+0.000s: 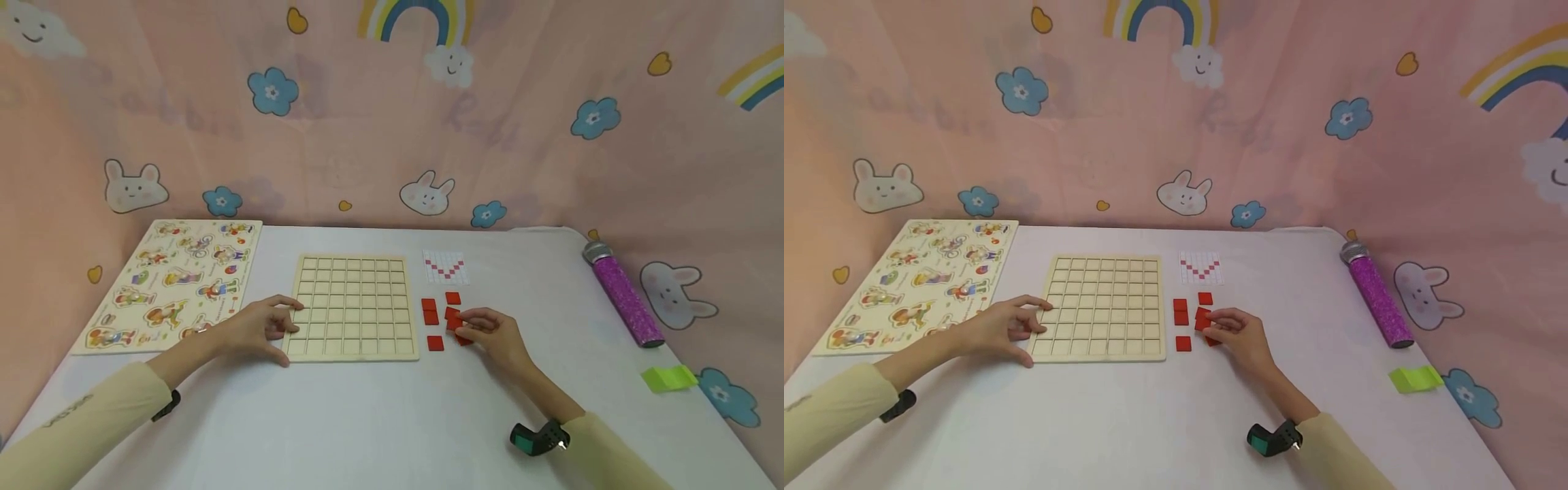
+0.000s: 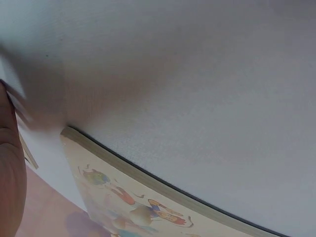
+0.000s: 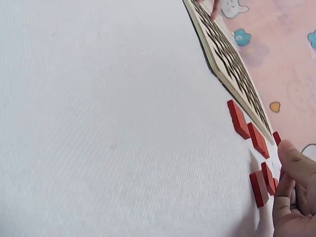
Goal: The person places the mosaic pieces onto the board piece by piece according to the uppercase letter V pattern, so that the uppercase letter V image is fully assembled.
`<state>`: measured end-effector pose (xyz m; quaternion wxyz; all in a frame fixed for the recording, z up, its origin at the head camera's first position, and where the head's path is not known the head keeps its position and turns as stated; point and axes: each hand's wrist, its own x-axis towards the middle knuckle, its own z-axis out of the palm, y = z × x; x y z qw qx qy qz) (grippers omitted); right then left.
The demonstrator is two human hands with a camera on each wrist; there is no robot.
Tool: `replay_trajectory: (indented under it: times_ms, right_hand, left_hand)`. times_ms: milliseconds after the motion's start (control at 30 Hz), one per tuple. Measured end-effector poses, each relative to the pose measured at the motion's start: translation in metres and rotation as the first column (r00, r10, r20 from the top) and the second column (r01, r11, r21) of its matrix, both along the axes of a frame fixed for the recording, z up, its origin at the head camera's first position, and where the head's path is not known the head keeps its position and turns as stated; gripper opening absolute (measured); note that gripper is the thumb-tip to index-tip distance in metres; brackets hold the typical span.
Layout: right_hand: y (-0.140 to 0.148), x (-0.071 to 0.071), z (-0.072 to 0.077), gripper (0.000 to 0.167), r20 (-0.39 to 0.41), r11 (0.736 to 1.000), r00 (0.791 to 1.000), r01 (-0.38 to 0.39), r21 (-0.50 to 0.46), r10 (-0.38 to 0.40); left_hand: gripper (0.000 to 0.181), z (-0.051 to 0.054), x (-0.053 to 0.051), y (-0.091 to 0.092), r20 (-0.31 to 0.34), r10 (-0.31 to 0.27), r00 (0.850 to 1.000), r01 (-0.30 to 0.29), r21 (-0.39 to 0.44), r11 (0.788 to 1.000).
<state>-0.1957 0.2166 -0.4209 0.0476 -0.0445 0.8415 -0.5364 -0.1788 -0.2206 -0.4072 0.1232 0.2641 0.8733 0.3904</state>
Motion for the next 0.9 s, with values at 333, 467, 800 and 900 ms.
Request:
replay_trajectory:
  times_ms: [333,467,800,900]
  right_hand:
    - [-0.019,0.002,0.006,0.033,0.06,0.999,0.998,-0.035,-0.007,0.036]
    - [-0.026,0.0,0.006,0.031,0.059,0.998,0.996,-0.062,-0.02,0.063]
    - [-0.054,-0.005,0.004,0.028,0.068,0.998,0.996,-0.06,0.002,0.06]
    - [-0.063,-0.007,0.004,0.028,0.067,0.997,0.995,-0.076,-0.014,0.076]
  left_hand:
    - [0.034,0.002,0.005,0.002,-0.056,0.027,0.998,-0.031,-0.063,0.998]
    - [0.035,0.003,0.004,0.003,-0.073,0.026,0.997,-0.031,-0.076,0.997]
    - [0.037,0.009,0.001,0.007,-0.097,0.024,0.995,-0.037,-0.131,0.991]
    - [0.038,0.01,0.0,0.009,-0.092,0.027,0.995,-0.039,-0.138,0.99]
